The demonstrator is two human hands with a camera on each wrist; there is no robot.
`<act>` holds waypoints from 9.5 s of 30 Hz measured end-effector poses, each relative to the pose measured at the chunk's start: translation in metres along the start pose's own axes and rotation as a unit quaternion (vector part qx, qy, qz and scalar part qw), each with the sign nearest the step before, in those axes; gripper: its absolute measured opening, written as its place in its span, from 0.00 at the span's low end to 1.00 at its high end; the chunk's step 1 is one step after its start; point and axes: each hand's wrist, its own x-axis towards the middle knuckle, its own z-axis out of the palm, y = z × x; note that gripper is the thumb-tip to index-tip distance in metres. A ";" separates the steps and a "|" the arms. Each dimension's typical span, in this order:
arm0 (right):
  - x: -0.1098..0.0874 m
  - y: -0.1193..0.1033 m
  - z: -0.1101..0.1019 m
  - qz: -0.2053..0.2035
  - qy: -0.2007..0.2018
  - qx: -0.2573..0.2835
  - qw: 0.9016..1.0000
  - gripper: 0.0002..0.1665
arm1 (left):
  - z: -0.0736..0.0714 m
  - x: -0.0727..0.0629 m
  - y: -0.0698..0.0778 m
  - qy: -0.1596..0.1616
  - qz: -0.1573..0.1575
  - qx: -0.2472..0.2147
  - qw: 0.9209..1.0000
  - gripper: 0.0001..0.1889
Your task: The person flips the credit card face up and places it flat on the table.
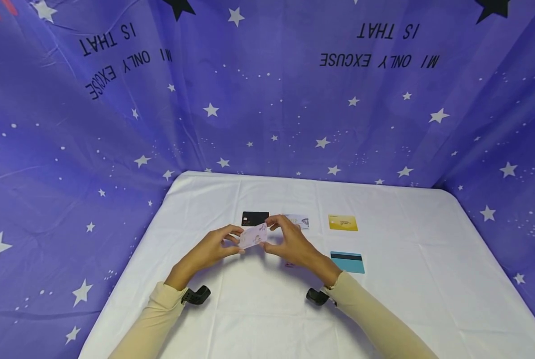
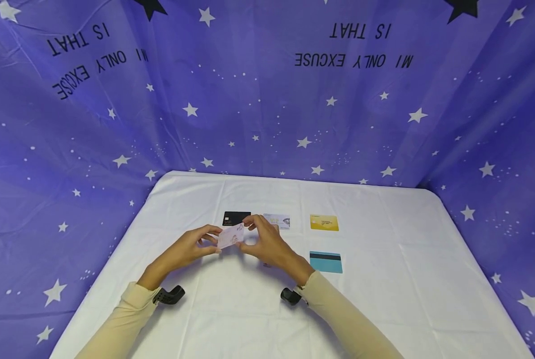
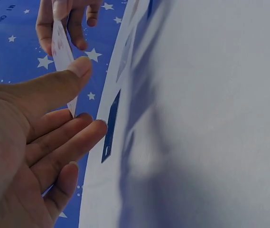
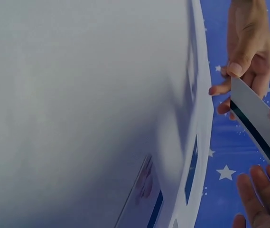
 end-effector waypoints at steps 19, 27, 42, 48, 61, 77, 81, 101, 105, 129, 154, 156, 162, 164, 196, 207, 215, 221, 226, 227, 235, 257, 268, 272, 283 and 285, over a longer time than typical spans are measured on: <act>-0.003 0.010 0.011 0.029 -0.054 -0.149 0.987 0.32 | 0.003 -0.002 -0.013 -0.007 -0.012 0.122 0.992 0.27; -0.003 0.011 0.018 0.045 -0.070 -0.169 0.982 0.29 | 0.005 -0.004 -0.016 -0.007 -0.025 0.161 0.987 0.27; -0.004 0.014 0.017 0.046 -0.084 -0.168 0.981 0.29 | 0.007 -0.006 -0.020 0.012 -0.017 0.162 0.987 0.28; -0.004 0.016 0.017 0.049 -0.087 -0.162 0.982 0.30 | 0.008 -0.007 -0.019 0.014 -0.021 0.170 0.985 0.28; -0.004 0.015 0.018 0.059 -0.083 -0.146 0.984 0.29 | 0.004 -0.006 -0.012 0.015 -0.026 0.191 0.981 0.27; -0.007 0.015 0.018 0.057 -0.079 -0.150 0.984 0.29 | 0.004 -0.005 -0.013 0.001 -0.029 0.194 0.981 0.28; -0.008 0.016 0.016 0.054 -0.077 -0.156 0.983 0.33 | 0.003 -0.004 -0.012 -0.001 -0.032 0.197 0.980 0.28; -0.031 0.031 -0.049 0.080 -0.059 -0.166 0.981 0.40 | 0.055 0.047 0.034 -0.031 0.024 0.175 0.984 0.27; -0.042 0.037 -0.061 0.085 -0.064 -0.175 0.979 0.38 | 0.069 0.056 0.048 -0.052 0.048 0.192 0.979 0.27; -0.074 0.055 -0.072 0.120 -0.083 -0.196 0.970 0.29 | 0.095 0.059 0.060 -0.070 0.056 0.223 0.971 0.25; -0.077 0.055 -0.072 0.114 -0.080 -0.176 0.974 0.24 | 0.096 0.062 0.060 -0.091 0.049 0.215 0.971 0.23; -0.077 0.054 -0.072 0.114 -0.080 -0.173 0.975 0.23 | 0.096 0.062 0.060 -0.094 0.051 0.212 0.971 0.23; -0.078 0.055 -0.071 0.114 -0.080 -0.172 0.975 0.25 | 0.096 0.062 0.058 -0.096 0.059 0.210 0.971 0.24; -0.079 0.055 -0.070 0.114 -0.079 -0.170 0.976 0.25 | 0.096 0.061 0.057 -0.095 0.061 0.212 0.971 0.25; -0.079 0.044 -0.065 0.067 -0.074 -0.201 0.975 0.29 | 0.111 0.093 0.068 -0.083 0.058 0.141 0.985 0.05; -0.075 0.024 -0.056 -0.022 -0.034 -0.288 0.957 0.34 | 0.103 0.099 0.077 -0.054 0.027 0.055 0.997 0.06; -0.074 0.023 -0.060 -0.026 -0.007 -0.283 0.959 0.36 | 0.087 0.095 0.075 -0.059 0.011 -0.027 0.998 0.17; -0.072 0.022 -0.063 -0.025 -0.012 -0.240 0.970 0.35 | 0.079 0.090 0.071 -0.067 0.035 -0.065 0.995 0.25; -0.072 0.019 -0.067 -0.004 -0.014 -0.177 0.984 0.35 | 0.078 0.087 0.066 -0.073 0.035 -0.078 0.994 0.19; -0.071 0.018 -0.068 0.000 -0.012 -0.167 0.986 0.35 | 0.078 0.086 0.066 -0.077 0.038 -0.073 0.994 0.17; -0.068 0.018 -0.071 0.015 0.007 -0.096 0.995 0.33 | 0.083 0.082 0.062 -0.150 0.055 -0.058 0.985 0.27; -0.066 0.030 -0.073 0.033 0.061 0.025 0.997 0.41 | 0.079 0.083 0.062 -0.070 0.085 -0.012 0.994 0.25; -0.065 0.035 -0.080 0.031 0.094 0.006 0.995 0.43 | 0.071 0.079 0.062 -0.020 0.088 0.095 0.991 0.25; -0.065 0.039 -0.083 0.034 0.082 -0.036 0.995 0.38 | 0.068 0.077 0.061 -0.019 0.085 0.129 0.988 0.26; -0.071 0.053 -0.079 0.037 0.029 -0.151 0.987 0.33 | 0.072 0.074 0.053 -0.042 0.066 0.201 0.977 0.29; -0.072 0.055 -0.078 0.035 0.023 -0.166 0.985 0.33 | 0.073 0.074 0.052 -0.044 0.065 0.215 0.973 0.30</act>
